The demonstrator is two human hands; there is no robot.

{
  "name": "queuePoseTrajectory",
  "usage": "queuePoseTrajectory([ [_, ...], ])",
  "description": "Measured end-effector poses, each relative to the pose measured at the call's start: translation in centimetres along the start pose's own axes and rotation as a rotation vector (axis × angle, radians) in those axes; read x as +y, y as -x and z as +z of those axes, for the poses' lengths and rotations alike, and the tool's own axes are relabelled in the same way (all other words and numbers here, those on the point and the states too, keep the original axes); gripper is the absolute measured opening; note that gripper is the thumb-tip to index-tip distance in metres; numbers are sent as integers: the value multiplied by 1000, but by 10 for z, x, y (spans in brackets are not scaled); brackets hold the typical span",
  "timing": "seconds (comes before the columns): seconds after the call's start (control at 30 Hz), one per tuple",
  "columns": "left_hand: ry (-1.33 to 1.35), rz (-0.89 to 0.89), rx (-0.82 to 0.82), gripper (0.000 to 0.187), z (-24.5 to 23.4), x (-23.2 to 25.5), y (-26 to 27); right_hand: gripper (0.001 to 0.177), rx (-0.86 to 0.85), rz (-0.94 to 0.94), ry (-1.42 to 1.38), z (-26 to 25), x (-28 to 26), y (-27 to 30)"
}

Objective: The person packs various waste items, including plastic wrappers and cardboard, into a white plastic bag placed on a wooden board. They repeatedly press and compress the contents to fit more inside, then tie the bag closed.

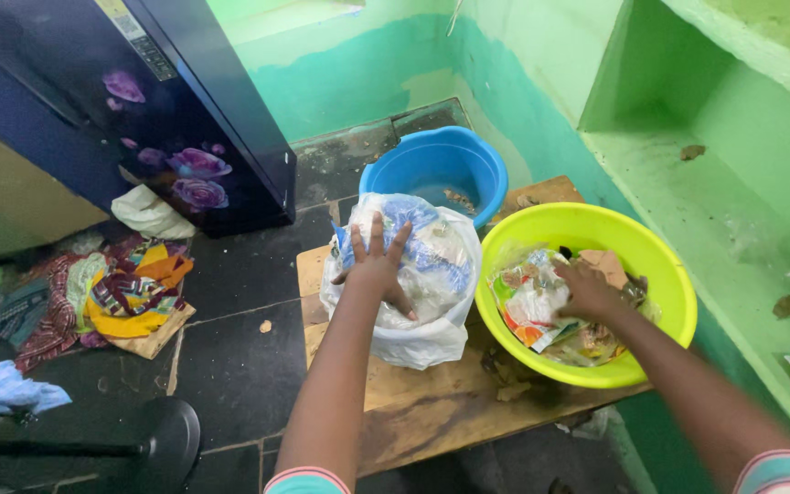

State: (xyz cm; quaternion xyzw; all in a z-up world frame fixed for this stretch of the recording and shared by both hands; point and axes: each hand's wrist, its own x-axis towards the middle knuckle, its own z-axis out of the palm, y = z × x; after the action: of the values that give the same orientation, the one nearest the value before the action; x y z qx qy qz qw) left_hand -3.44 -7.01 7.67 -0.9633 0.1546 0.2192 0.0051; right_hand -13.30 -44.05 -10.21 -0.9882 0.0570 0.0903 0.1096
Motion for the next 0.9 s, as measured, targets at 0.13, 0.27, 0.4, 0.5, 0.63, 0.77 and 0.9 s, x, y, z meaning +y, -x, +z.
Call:
queuePoseTrajectory([
  [0.13,-119,-77,47,165,-2,10,7,98,-148,-39,278,-16,-35,16],
  [0.27,-132,-128,26,166,-8,17,12,78,-157,-176,224,-38,-33,-5],
  [0.4,-153,-217,-25,167,-14,28,12,59,-209,-222,-11,-45,3,-45],
  [0.5,-165,-266,-58,167,-17,33,11,57,-191,-325,-269,-42,29,-69],
  [0.63,-186,-293,-41,165,-13,37,13,48,-238,-491,-245,-41,41,-73],
  [0.77,-171,-306,-41,165,-16,38,11,45,-370,-151,-349,-66,16,-52],
  [0.9,-158,-285,-59,167,-13,36,9,46,-129,-147,29,-111,-32,-33],
])
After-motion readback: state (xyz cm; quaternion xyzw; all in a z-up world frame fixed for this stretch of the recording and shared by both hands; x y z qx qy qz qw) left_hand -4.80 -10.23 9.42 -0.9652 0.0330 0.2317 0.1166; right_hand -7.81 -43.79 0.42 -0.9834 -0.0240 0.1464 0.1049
